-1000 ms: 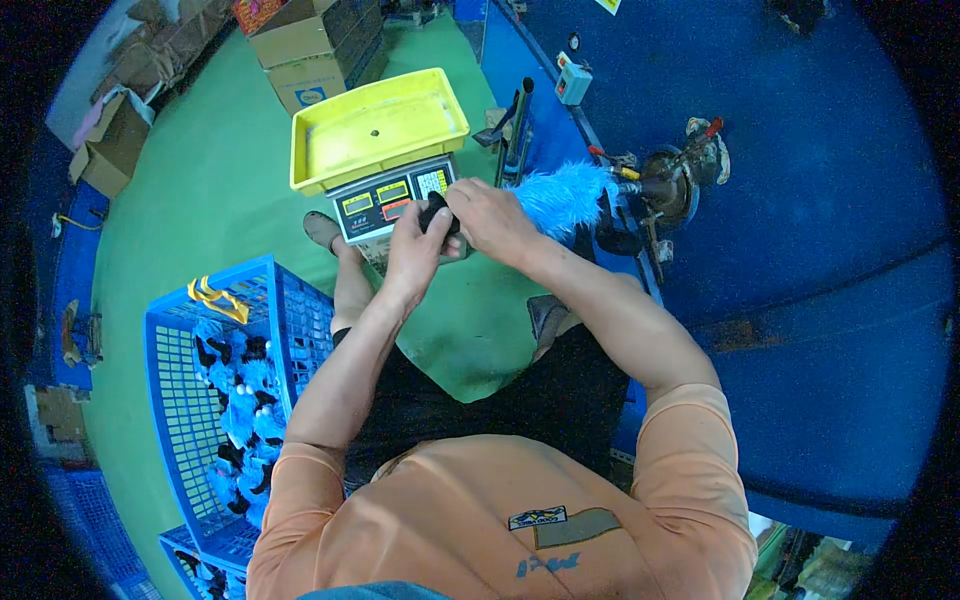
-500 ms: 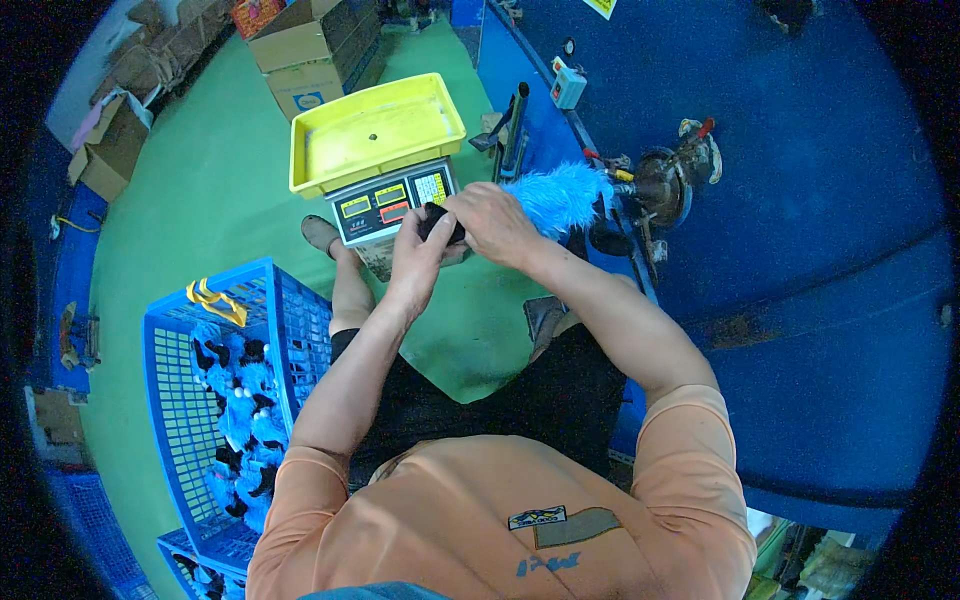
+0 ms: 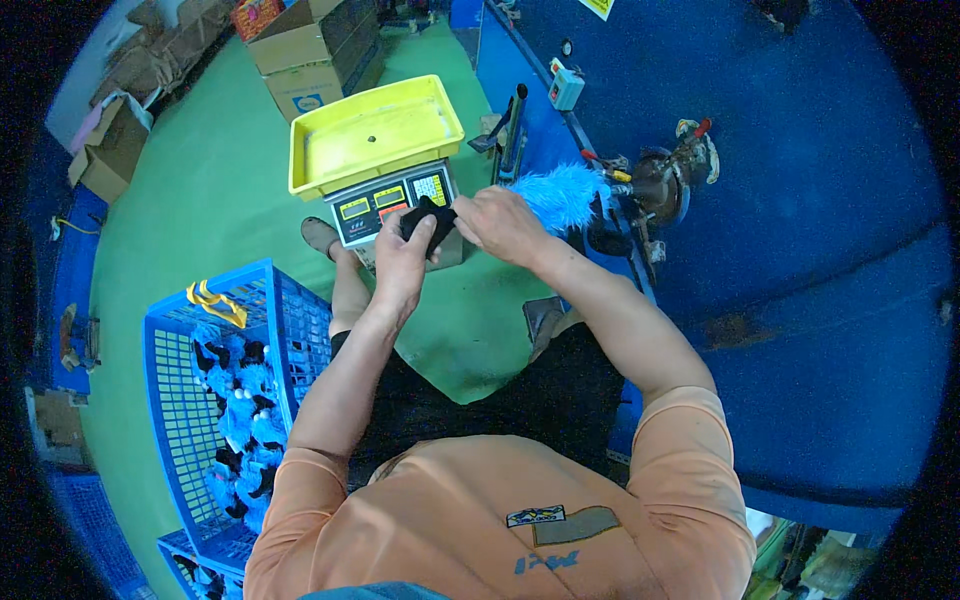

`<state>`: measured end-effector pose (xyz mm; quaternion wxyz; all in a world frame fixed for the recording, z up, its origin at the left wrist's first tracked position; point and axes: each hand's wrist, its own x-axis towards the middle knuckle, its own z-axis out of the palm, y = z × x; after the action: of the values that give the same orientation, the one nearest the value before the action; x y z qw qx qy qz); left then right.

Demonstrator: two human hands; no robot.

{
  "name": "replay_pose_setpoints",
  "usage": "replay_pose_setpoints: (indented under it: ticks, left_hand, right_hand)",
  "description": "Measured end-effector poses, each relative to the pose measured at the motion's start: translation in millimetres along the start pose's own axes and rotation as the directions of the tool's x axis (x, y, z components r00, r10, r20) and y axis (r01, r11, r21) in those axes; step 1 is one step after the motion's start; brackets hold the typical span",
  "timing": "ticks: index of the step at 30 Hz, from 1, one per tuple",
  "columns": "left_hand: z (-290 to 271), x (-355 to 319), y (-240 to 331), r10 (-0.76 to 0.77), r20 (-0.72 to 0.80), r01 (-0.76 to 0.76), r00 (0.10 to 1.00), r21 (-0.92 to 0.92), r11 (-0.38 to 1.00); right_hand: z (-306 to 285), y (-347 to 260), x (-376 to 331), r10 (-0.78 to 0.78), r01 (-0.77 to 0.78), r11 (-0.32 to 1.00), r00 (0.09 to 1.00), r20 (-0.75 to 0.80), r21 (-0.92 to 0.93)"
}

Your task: Weighing blue stuffed toys on a digital scale and sorting them.

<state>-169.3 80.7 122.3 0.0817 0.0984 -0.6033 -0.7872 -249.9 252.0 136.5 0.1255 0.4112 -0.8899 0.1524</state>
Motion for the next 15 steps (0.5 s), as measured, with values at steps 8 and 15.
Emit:
replay_pose_setpoints:
  ticks: [8, 15]
  left_hand:
    - [-2.5, 3.7, -11.2, 0.265, 0.141, -0.297, 0.954, 0.325, 0.898]
    - [8.9, -5.1, -5.5, 0.297, 0.205, -0.353, 0.932, 0.344, 0.87]
  right_hand:
    - [-19.6, 2.6, 3.5, -0.053, 0.035, 0.983, 0.994, 0.096, 0.178]
    - [-5.4, -5.0, 8.3, 0.071, -0.076, 0.996, 0.99, 0.124, 0.037]
